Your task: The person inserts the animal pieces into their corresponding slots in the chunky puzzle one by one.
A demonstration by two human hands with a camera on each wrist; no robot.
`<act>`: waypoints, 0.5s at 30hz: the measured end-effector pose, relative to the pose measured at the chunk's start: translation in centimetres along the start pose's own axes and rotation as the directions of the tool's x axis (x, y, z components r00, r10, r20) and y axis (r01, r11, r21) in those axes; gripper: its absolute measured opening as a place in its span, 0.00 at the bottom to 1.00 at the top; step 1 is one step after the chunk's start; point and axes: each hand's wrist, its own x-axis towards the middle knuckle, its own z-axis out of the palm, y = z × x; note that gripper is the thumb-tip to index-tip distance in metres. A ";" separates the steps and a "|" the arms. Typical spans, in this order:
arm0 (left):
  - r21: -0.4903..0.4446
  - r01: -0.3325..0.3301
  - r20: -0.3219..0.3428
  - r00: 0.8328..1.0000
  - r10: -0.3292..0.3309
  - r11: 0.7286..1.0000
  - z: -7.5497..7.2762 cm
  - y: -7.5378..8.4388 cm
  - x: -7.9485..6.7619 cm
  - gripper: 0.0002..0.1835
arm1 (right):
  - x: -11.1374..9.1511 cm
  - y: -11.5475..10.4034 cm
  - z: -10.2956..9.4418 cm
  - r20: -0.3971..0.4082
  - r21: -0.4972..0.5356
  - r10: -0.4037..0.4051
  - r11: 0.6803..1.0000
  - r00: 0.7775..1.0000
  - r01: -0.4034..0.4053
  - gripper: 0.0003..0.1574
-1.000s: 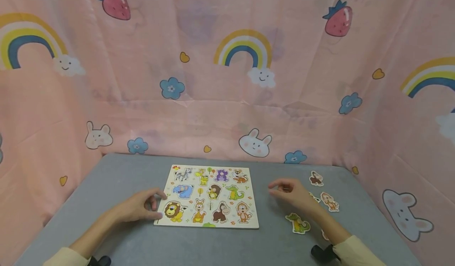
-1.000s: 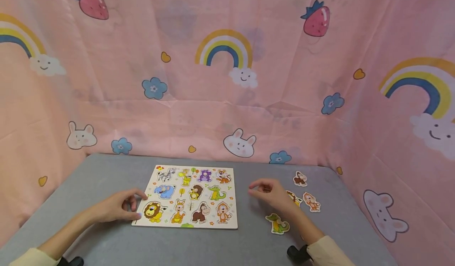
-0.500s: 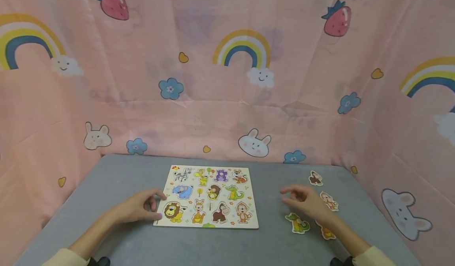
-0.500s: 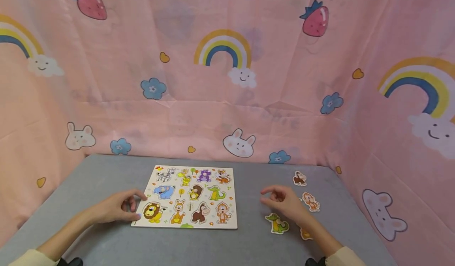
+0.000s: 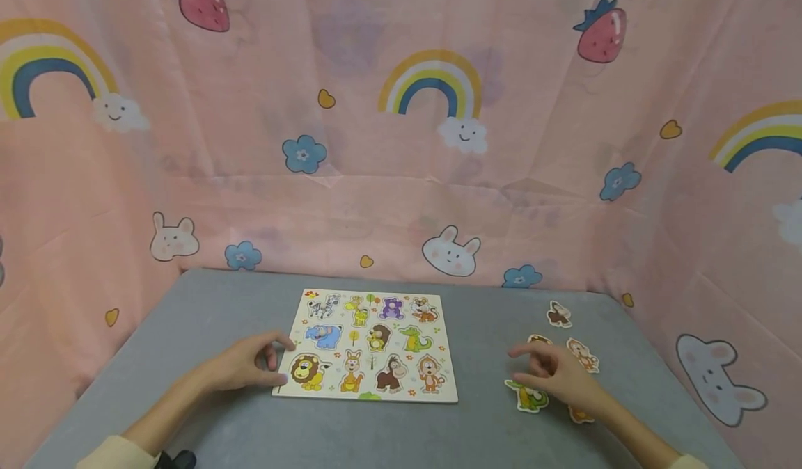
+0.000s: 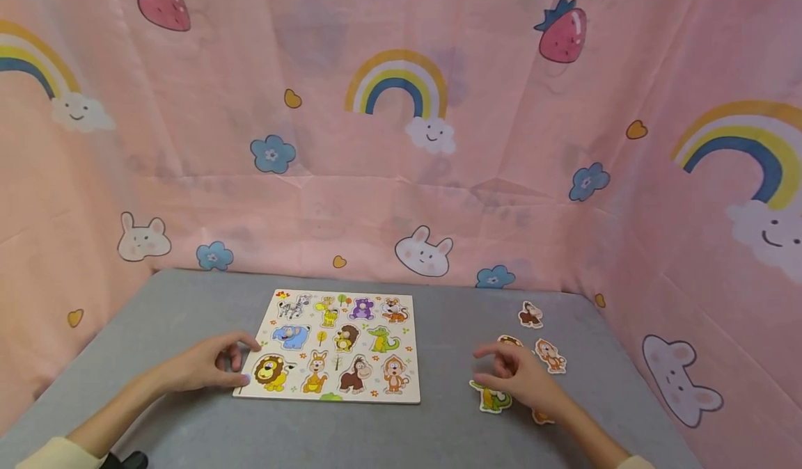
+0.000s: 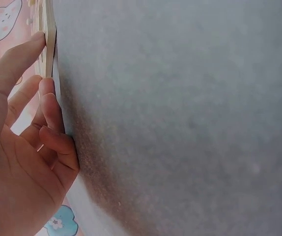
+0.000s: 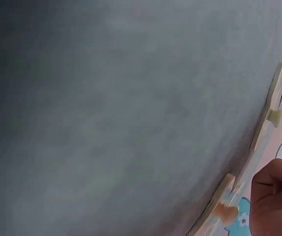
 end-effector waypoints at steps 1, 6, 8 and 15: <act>-0.002 -0.002 0.001 1.000 0.002 1.000 0.0 0.1 0.0 0.27 | -0.2 0.0 -0.1 0.001 -0.008 0.006 1.000 1.000 -0.006 0.19; 0.007 -0.008 0.006 1.000 0.008 1.000 -0.1 0.1 0.0 0.26 | -1.0 -0.2 -0.4 0.013 0.018 0.052 0.998 0.999 -0.052 0.19; 0.012 -0.004 0.007 1.000 0.004 1.000 -0.2 0.1 0.0 0.27 | -1.4 -0.2 -0.5 0.023 0.038 0.070 0.997 0.997 -0.071 0.20; 0.011 -0.006 0.010 1.000 0.006 1.000 -0.2 0.0 0.1 0.27 | -2.3 -0.2 -1.1 0.075 0.065 0.099 0.992 0.992 -0.104 0.23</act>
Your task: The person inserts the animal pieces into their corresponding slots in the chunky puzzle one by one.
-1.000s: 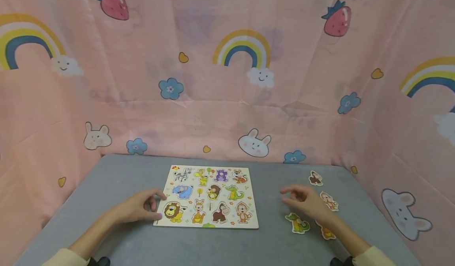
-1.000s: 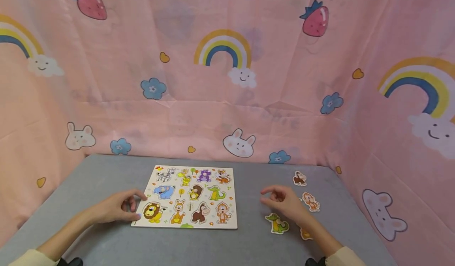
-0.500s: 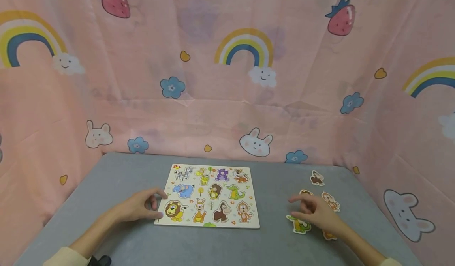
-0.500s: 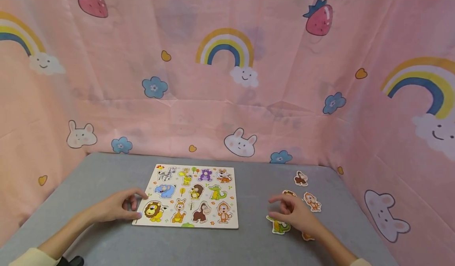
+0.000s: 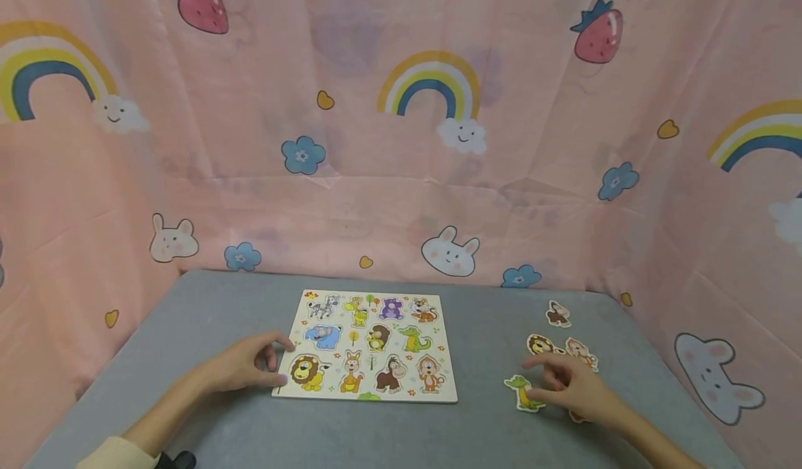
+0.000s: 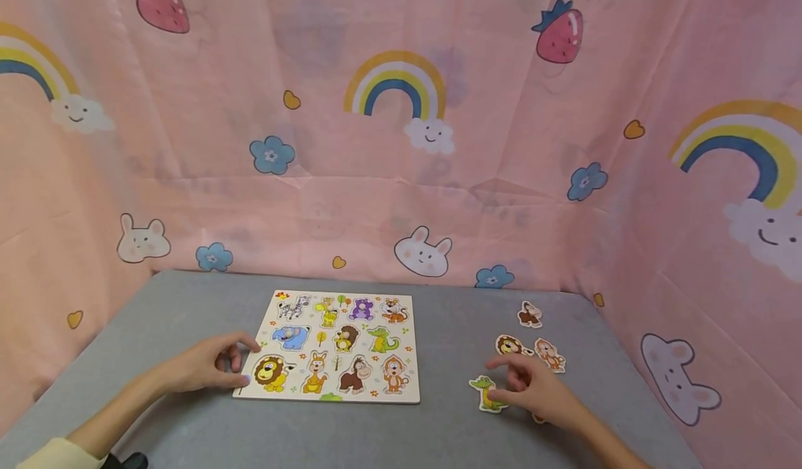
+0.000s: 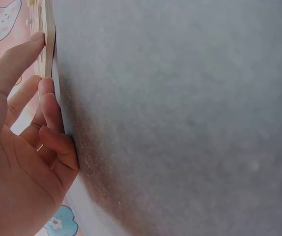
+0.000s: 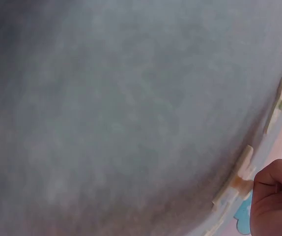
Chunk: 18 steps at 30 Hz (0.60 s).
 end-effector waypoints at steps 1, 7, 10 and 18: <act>-0.002 0.000 0.000 1.000 0.000 1.000 0.0 0.0 0.0 0.27 | -0.1 0.0 -0.1 0.004 0.006 0.014 1.000 1.000 -0.014 0.23; -0.001 0.009 0.004 1.000 -0.009 1.000 0.0 0.0 0.1 0.27 | -0.4 -0.3 -0.1 -0.007 -0.075 0.026 0.997 1.000 -0.026 0.25; 0.005 0.000 0.006 1.000 0.000 1.000 0.0 -0.2 0.2 0.27 | -0.4 -0.3 0.0 -0.020 -0.115 0.017 0.993 1.000 -0.020 0.24; -0.037 -0.040 0.010 0.999 0.040 0.999 0.1 -0.4 0.1 0.27 | -0.8 -0.3 0.0 -0.031 -0.179 0.061 0.982 0.998 -0.066 0.22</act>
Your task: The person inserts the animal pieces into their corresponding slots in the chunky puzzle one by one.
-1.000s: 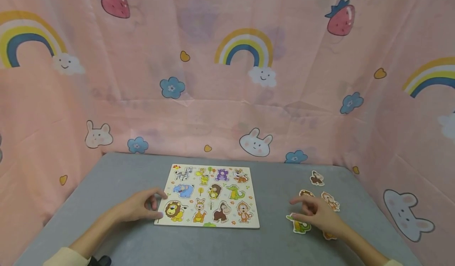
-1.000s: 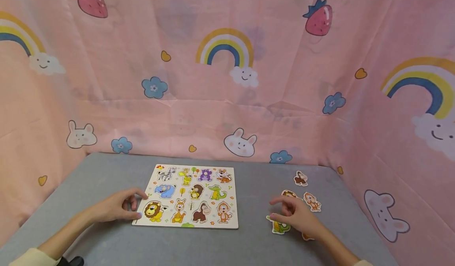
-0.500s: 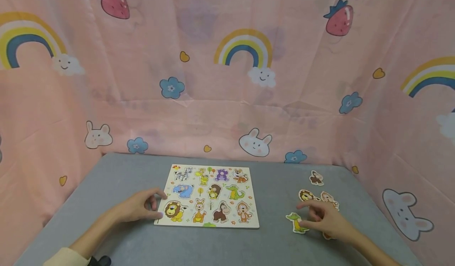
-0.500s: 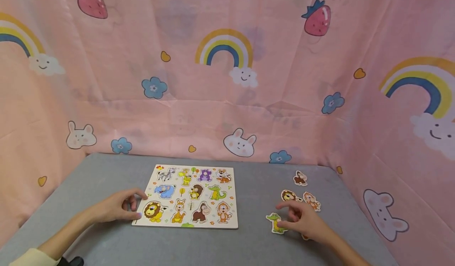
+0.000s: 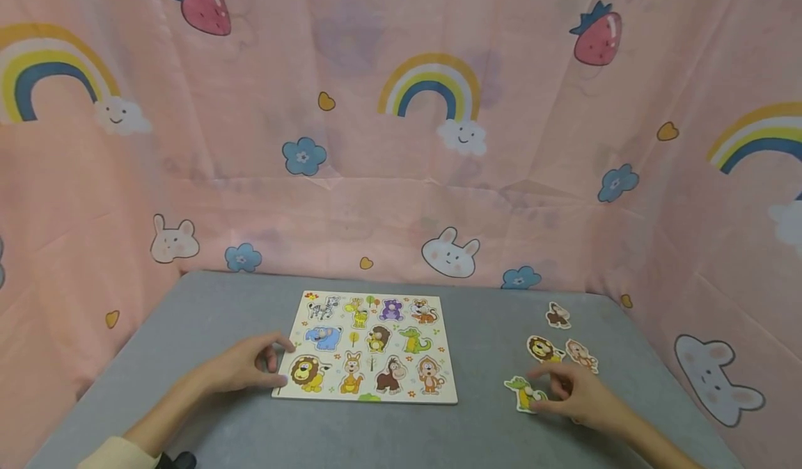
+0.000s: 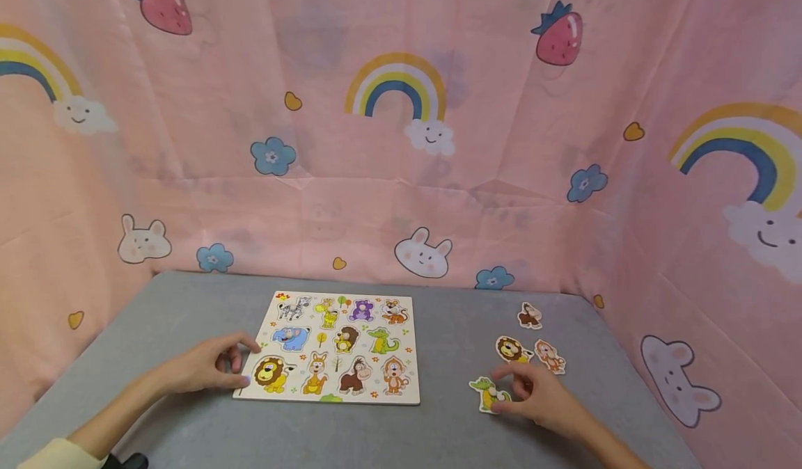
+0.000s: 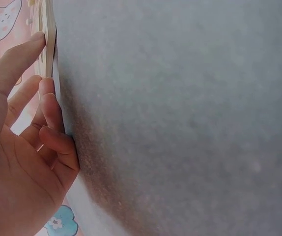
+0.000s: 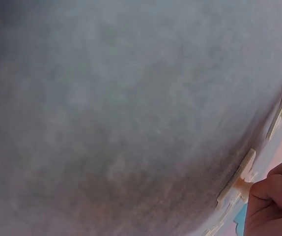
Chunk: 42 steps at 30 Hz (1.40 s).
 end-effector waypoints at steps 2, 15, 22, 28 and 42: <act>-0.004 0.003 -0.001 1.000 -0.003 1.000 0.0 0.0 0.0 0.27 | -0.1 0.1 0.1 -0.005 -0.023 0.031 0.999 1.000 -0.031 0.22; 0.024 0.024 -0.004 1.000 -0.024 0.999 0.0 0.0 -0.1 0.27 | 0.1 -0.1 0.7 -0.018 -0.063 0.080 0.995 0.997 -0.081 0.18; 0.018 0.034 -0.008 0.999 -0.034 0.999 0.0 0.1 -0.1 0.27 | 0.3 -0.4 1.0 -0.017 -0.077 0.089 0.993 0.996 -0.090 0.13; -0.005 0.031 -0.011 0.999 -0.031 1.000 0.0 0.2 -0.1 0.27 | 0.4 -0.7 1.4 -0.062 -0.109 0.101 0.988 0.993 -0.107 0.10; 0.009 0.029 -0.013 1.000 -0.029 1.000 0.0 0.2 -0.1 0.27 | 0.9 -1.0 1.8 -0.124 -0.156 0.116 0.978 0.986 -0.135 0.08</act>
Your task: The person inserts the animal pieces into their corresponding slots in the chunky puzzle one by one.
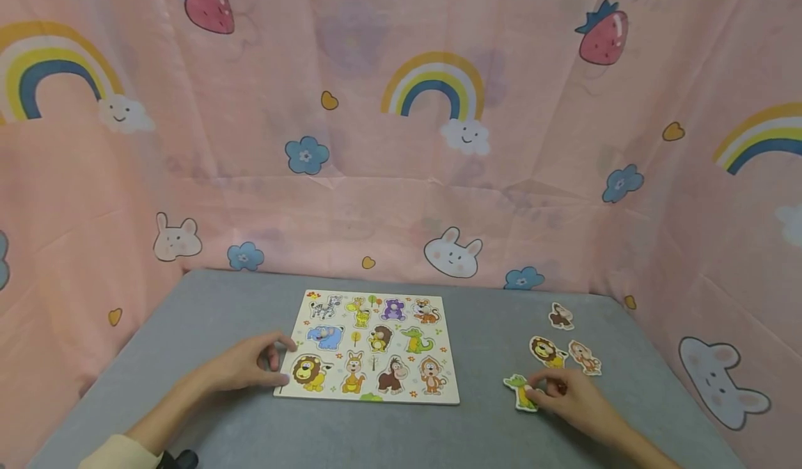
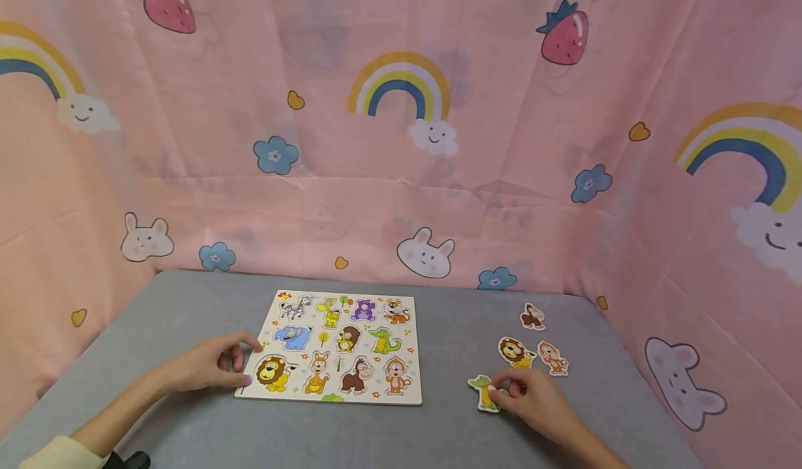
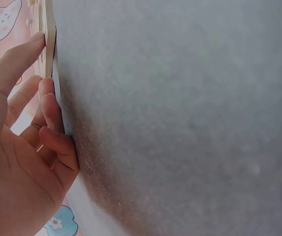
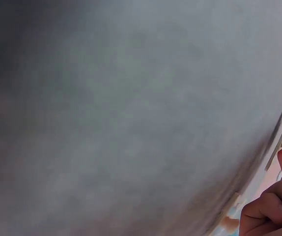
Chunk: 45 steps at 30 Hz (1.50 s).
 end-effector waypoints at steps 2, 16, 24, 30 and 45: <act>-0.004 -0.003 0.001 1.000 0.003 1.000 0.0 0.0 0.0 0.27 | 0.2 -0.2 0.0 -0.023 -0.009 -0.024 1.000 0.999 0.024 0.07; 0.017 -0.001 -0.001 1.000 0.001 1.000 0.0 0.0 0.0 0.26 | 2.3 -2.0 0.7 -0.078 0.001 -0.023 1.000 0.997 0.023 0.07; 0.023 -0.011 0.003 1.000 0.011 1.000 0.0 0.2 0.0 0.26 | 3.6 -2.3 1.6 -0.120 0.029 -0.091 0.995 0.989 0.095 0.05; 0.014 -0.008 0.007 1.000 0.008 1.000 -0.1 0.2 0.0 0.26 | 4.4 -2.7 2.2 -0.123 0.080 -0.123 0.988 0.985 0.133 0.05; 0.006 -0.013 0.002 1.000 0.013 1.000 0.0 0.2 0.0 0.26 | 6.0 -4.1 3.2 -0.076 0.144 -0.140 0.978 0.987 0.149 0.06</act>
